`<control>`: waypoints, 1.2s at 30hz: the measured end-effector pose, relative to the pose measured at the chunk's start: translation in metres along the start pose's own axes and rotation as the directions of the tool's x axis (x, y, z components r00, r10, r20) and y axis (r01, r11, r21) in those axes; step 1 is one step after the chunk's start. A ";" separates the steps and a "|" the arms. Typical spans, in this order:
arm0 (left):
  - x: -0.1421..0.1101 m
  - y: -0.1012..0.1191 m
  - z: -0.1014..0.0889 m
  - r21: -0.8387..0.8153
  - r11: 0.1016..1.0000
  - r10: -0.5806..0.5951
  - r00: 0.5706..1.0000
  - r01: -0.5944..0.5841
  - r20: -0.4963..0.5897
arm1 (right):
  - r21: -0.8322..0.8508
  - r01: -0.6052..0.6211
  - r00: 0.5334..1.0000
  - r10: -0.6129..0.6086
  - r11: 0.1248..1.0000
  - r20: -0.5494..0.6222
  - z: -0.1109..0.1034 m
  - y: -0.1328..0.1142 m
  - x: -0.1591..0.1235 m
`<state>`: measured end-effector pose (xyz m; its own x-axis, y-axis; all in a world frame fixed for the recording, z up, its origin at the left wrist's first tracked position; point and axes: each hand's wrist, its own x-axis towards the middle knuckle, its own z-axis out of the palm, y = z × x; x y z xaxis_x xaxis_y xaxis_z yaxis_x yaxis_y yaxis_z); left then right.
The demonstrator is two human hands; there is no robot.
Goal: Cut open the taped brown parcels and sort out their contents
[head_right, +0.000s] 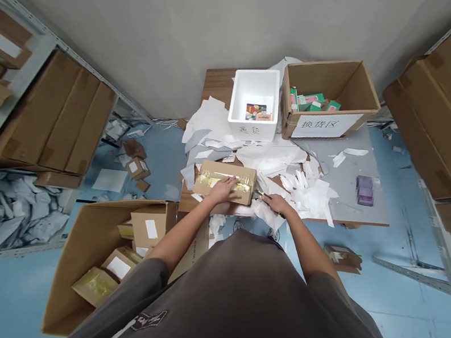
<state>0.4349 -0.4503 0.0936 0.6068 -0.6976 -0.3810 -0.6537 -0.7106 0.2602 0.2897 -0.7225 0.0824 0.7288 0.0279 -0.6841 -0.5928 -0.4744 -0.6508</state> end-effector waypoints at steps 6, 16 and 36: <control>0.022 -0.004 -0.001 0.033 0.983 -0.177 0.977 0.182 -0.118 | -0.040 0.002 0.985 -0.009 0.999 -0.174 -0.011 -0.001 -0.005; 0.046 -0.028 -0.003 0.050 0.997 -0.059 0.990 0.066 -0.129 | -0.520 0.012 0.949 -0.174 0.854 -0.264 0.009 -0.036 -0.001; 0.034 -0.031 0.010 -0.008 0.998 -0.058 0.976 0.057 -0.210 | -0.089 -0.147 0.841 0.077 0.985 -0.535 0.012 0.002 0.016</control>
<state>0.4712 -0.4511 0.0632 0.7250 -0.6591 -0.2002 -0.6143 -0.7501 0.2450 0.2965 -0.7127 0.0666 0.7507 -0.4840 -0.4496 -0.6606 -0.5495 -0.5115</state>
